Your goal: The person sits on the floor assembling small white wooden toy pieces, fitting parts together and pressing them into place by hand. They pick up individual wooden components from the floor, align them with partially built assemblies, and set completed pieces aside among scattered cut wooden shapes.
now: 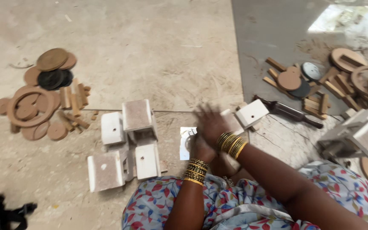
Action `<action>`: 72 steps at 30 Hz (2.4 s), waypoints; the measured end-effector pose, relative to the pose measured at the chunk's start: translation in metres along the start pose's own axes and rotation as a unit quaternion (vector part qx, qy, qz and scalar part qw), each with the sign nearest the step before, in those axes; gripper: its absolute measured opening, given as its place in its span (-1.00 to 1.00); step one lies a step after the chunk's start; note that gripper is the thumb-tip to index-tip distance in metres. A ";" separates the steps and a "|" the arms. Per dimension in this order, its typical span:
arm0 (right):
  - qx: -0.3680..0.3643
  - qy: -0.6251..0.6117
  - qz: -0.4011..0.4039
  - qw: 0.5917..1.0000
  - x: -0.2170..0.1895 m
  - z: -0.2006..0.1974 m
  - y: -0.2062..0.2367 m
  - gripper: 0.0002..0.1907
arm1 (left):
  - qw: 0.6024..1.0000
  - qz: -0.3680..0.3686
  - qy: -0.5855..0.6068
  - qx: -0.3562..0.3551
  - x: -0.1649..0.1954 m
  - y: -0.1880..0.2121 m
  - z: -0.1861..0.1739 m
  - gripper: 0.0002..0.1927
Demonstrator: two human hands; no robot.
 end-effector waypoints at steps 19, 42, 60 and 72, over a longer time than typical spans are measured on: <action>-0.078 0.191 0.032 0.978 0.029 0.004 -0.027 -0.30 | 0.992 -0.043 0.102 0.058 0.000 -0.004 0.001 0.21; 0.052 -0.033 0.164 0.984 0.079 -0.016 0.004 -0.36 | 0.988 -0.145 -0.054 0.011 0.012 0.006 0.002 0.38; 0.025 -0.012 -0.037 0.999 0.016 0.025 0.043 -0.38 | 0.996 0.052 0.075 0.023 0.022 0.000 -0.009 0.14; -0.003 -0.025 -0.018 1.000 -0.006 -0.004 0.046 -0.35 | 0.901 0.252 -0.309 0.171 0.030 -0.004 0.002 0.24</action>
Point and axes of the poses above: each hand's wrist, its own y-axis away from the middle knuckle, its own z-axis out of the palm, x = y × z, the point moved 5 cm from there along -y, towards the middle knuckle, and after that the axes turned 3 degrees about x, right-handed, at the moved point
